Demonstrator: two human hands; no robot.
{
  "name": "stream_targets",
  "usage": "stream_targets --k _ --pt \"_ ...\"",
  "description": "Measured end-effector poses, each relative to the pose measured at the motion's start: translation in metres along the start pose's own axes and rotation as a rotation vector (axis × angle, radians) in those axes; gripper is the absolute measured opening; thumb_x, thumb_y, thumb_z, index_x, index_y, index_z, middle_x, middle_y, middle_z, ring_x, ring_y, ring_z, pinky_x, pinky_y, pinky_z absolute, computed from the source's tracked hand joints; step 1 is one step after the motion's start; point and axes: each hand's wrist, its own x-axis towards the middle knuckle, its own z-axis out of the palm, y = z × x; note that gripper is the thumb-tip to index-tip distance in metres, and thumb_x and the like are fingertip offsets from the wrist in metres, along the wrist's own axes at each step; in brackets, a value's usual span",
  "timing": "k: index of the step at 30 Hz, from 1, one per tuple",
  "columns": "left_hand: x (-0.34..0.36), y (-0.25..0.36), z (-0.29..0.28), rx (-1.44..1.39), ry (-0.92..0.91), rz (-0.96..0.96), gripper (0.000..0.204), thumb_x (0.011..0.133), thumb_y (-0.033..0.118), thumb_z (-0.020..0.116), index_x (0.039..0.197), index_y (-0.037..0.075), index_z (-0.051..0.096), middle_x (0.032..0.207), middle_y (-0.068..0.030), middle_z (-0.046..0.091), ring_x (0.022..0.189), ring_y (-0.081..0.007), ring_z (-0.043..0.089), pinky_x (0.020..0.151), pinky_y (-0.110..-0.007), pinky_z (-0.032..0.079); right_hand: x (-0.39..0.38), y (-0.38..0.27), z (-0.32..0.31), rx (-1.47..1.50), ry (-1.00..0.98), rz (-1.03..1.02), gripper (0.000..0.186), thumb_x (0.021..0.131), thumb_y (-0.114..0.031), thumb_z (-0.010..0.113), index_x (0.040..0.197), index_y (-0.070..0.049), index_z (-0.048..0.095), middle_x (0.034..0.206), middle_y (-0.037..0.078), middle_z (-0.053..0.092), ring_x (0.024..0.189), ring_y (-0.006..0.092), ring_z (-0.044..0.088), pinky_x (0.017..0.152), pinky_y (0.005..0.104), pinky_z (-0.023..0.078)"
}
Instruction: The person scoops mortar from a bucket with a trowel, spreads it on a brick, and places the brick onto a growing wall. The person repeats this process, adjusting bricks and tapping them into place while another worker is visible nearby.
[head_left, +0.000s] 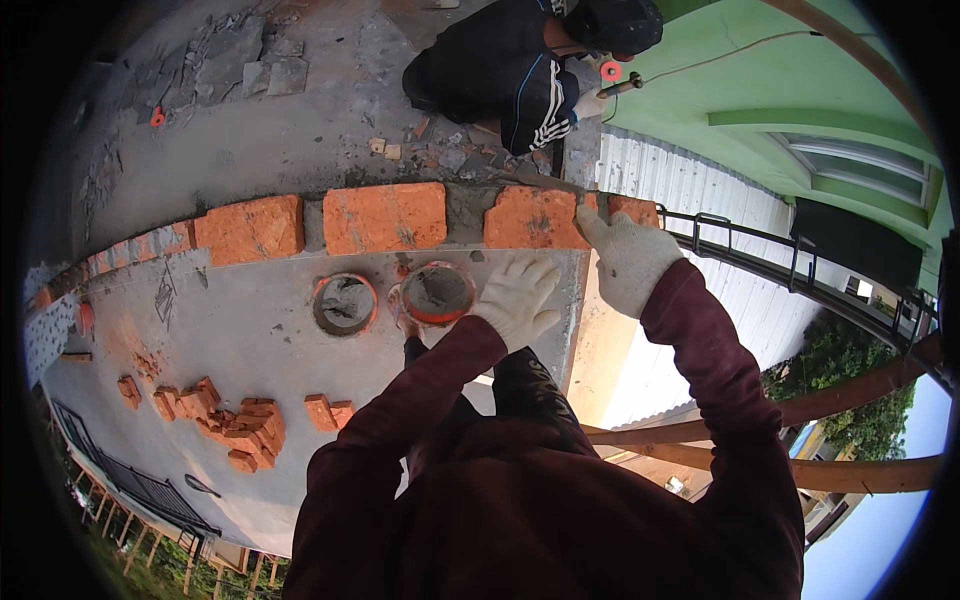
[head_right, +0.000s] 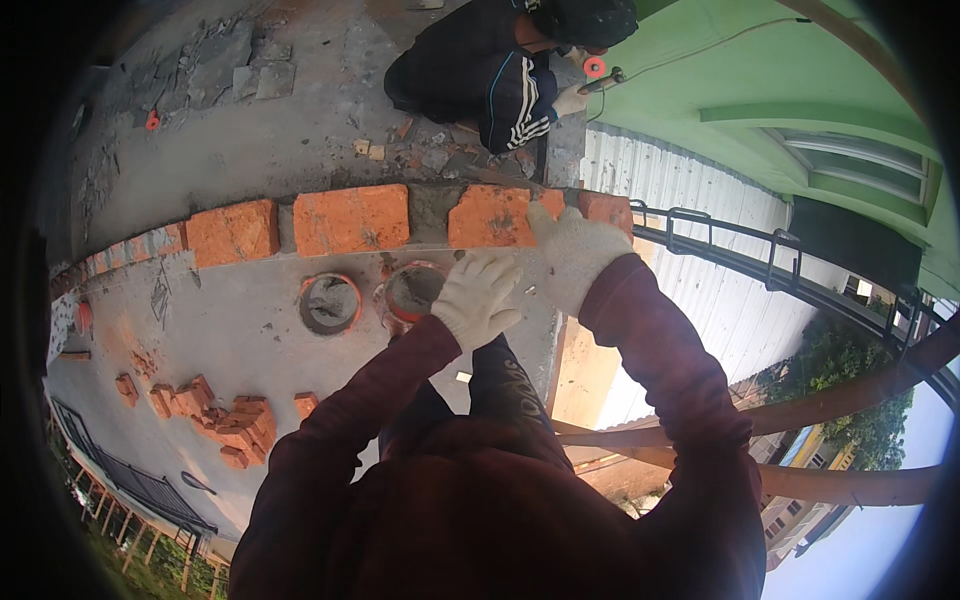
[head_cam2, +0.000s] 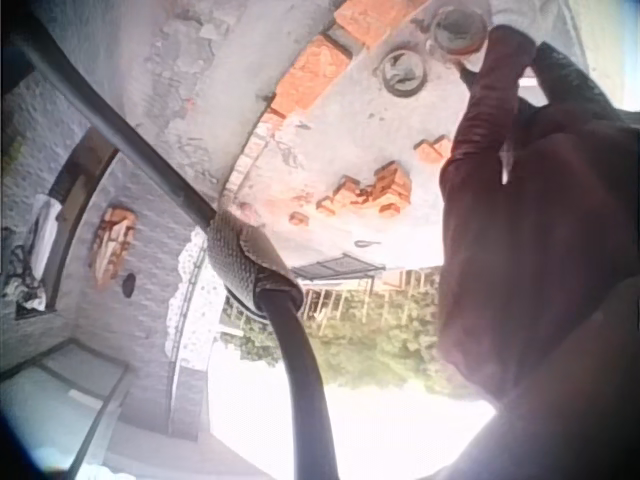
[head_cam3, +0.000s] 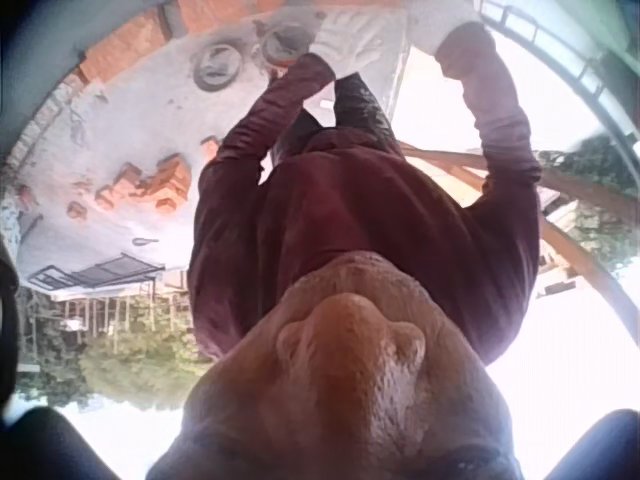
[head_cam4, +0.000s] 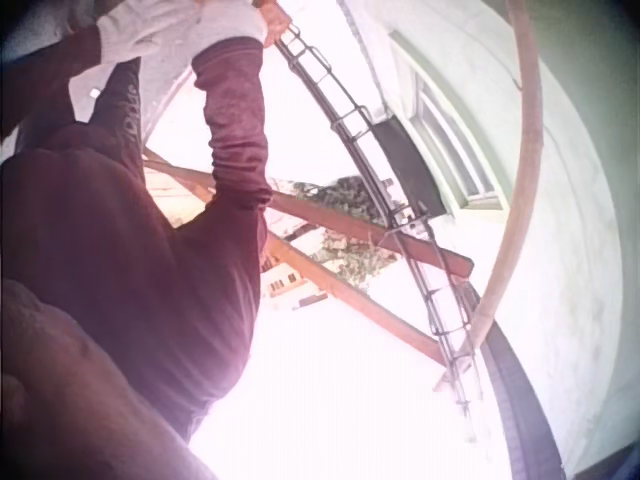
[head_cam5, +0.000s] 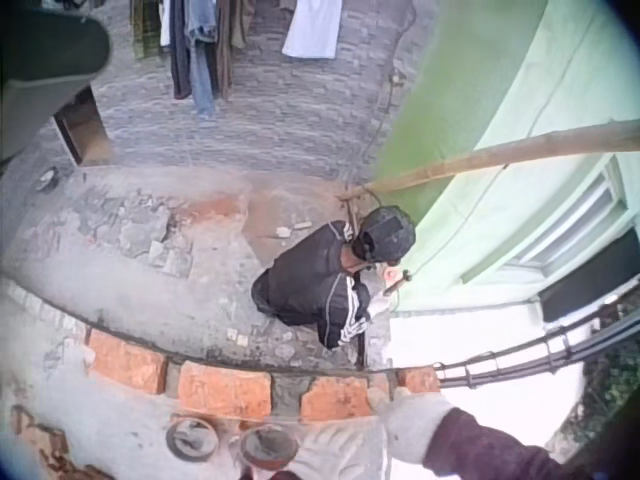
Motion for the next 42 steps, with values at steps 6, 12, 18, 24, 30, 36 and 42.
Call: stream_targets --k 6,12,18,24,30,36,42 --pt "-0.137 -0.022 0.001 -0.277 -0.357 -0.207 0.05 0.092 0.043 0.063 0.126 0.006 0.067 0.131 -0.0147 0.065 0.124 -0.0344 0.059 0.108 -0.046 0.044 0.086 -0.009 0.046 -0.034 0.039 -0.014 0.043 0.085 -0.013 0.059 0.124 0.004 0.057 0.108 0.029 0.072 0.101 0.0435 0.071 0.086 0.0499 0.057" --pt "-0.277 -0.053 0.001 -0.275 -0.306 -0.679 0.057 0.093 0.05 0.06 0.131 0.007 0.067 0.135 -0.0191 0.065 0.127 -0.037 0.059 0.11 -0.044 0.045 0.102 -0.106 0.007 -0.017 -0.031 -0.089 0.043 0.086 -0.014 0.057 0.125 0.003 0.058 0.115 0.029 0.07 0.108 0.0425 0.069 0.09 0.05 0.056" --pt "-0.35 -0.077 -0.018 -0.422 -0.269 -0.954 0.066 0.092 0.053 0.063 0.136 0.003 0.065 0.137 -0.0234 0.064 0.131 -0.037 0.059 0.111 -0.043 0.045 0.085 -0.168 -0.019 0.025 0.13 -0.212 0.06 0.089 -0.014 0.054 0.148 -0.004 0.047 0.128 0.028 0.063 0.117 0.0411 0.064 0.098 0.0469 0.052" --pt "-0.412 -0.123 -0.006 -0.478 -0.044 -1.087 0.065 0.093 0.051 0.065 0.135 0.002 0.065 0.134 -0.0222 0.067 0.129 -0.0358 0.061 0.111 -0.042 0.045 0.152 -0.232 -0.019 -0.191 0.13 -0.185 0.064 0.089 -0.015 0.056 0.153 -0.013 0.046 0.134 0.024 0.063 0.122 0.0383 0.063 0.101 0.045 0.052" --pt "-0.497 -0.154 0.048 -0.752 0.215 -1.277 0.054 0.097 0.04 0.067 0.132 -0.001 0.067 0.129 -0.0168 0.071 0.121 -0.0273 0.066 0.107 -0.037 0.047 0.039 -0.192 -0.043 -0.033 0.29 -0.126 0.06 0.088 -0.017 0.058 0.148 -0.012 0.053 0.117 0.023 0.068 0.112 0.0401 0.065 0.097 0.0461 0.052" --pt "-0.558 -0.157 0.055 -0.608 -0.277 -1.358 0.051 0.096 0.045 0.062 0.125 0.004 0.072 0.122 -0.0178 0.074 0.118 -0.0293 0.067 0.103 -0.037 0.049 -0.107 -0.154 -0.015 0.726 0.031 0.003 0.063 0.085 -0.009 0.062 0.147 0.0 0.053 0.125 0.022 0.068 0.119 0.0278 0.064 0.104 0.0362 0.047" --pt "-0.533 -0.153 0.012 -0.582 -0.18 -1.143 0.043 0.101 0.029 0.063 0.133 0.001 0.066 0.132 -0.0153 0.069 0.122 -0.0224 0.064 0.106 -0.033 0.047 -0.009 -0.147 0.255 0.62 -0.096 0.2 0.049 0.091 -0.029 0.062 0.132 -0.003 0.064 0.121 0.024 0.07 0.114 0.0412 0.066 0.098 0.0436 0.051"
